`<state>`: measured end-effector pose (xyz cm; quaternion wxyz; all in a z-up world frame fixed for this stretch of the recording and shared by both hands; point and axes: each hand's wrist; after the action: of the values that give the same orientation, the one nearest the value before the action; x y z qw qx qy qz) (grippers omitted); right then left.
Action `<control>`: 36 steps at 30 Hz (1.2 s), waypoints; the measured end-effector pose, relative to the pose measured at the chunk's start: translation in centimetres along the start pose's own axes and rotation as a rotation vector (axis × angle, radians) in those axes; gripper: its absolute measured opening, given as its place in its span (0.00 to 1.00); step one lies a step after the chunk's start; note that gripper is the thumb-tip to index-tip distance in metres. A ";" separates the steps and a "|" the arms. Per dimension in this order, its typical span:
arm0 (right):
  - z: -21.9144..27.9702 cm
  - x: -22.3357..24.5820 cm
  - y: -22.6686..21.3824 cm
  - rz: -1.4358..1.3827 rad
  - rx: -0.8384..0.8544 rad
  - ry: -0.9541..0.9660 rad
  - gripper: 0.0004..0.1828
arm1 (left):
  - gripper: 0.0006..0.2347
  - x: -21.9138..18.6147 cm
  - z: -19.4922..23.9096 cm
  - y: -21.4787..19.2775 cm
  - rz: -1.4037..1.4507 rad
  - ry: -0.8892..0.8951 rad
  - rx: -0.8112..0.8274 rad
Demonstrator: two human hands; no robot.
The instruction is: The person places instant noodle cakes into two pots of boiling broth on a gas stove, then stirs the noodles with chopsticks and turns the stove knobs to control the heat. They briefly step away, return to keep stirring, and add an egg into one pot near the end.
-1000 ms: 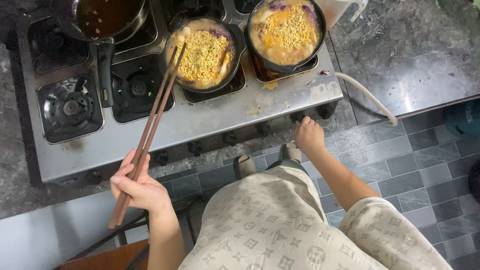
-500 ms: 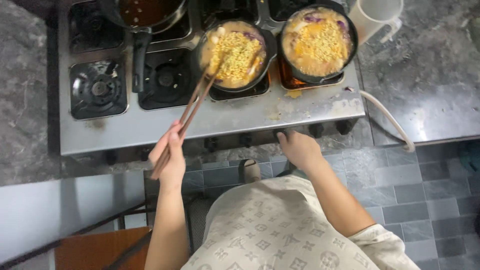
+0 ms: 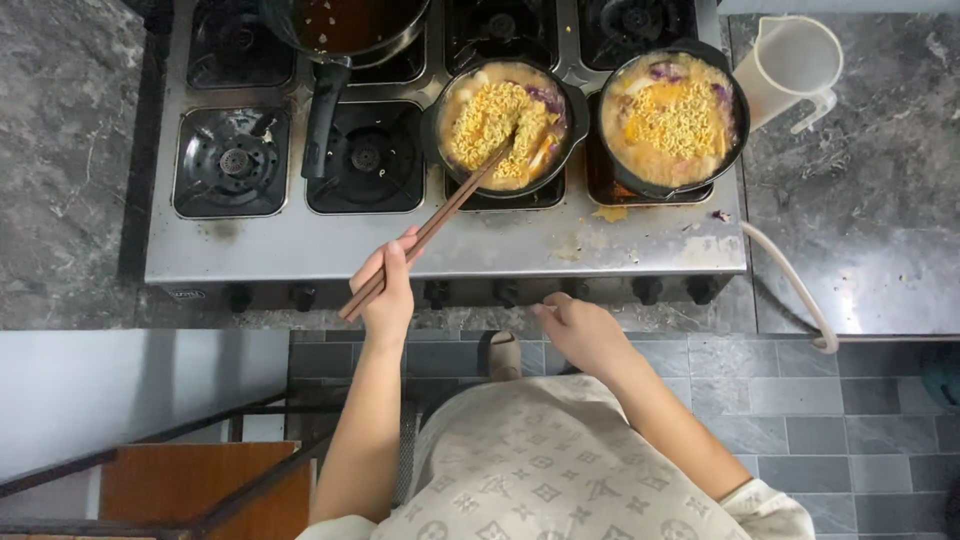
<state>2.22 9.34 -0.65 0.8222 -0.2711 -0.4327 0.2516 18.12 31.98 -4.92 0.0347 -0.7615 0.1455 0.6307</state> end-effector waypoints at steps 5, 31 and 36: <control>0.1 -1.4 -0.1 0.016 0.043 0.021 0.24 | 0.14 -1.5 0.6 -0.7 -0.023 -0.010 -0.062; 0.5 -3.3 2.8 -0.006 0.175 -0.012 0.22 | 0.14 -1.2 0.6 -0.8 0.024 -0.039 -0.076; 0.4 -3.8 3.1 -0.029 0.175 0.000 0.22 | 0.14 -6.0 0.6 -4.1 -0.056 0.219 -0.171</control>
<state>-0.62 9.27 -4.71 0.8464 -0.1918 -0.4129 0.2764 17.63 37.15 0.26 -0.0290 -0.8296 0.0729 0.5528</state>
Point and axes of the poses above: each hand's wrist, its own z-axis away from the middle knuckle, its own y-axis out of the palm, x = y × z, and after that the axes turned 4 degrees about x, right-handed
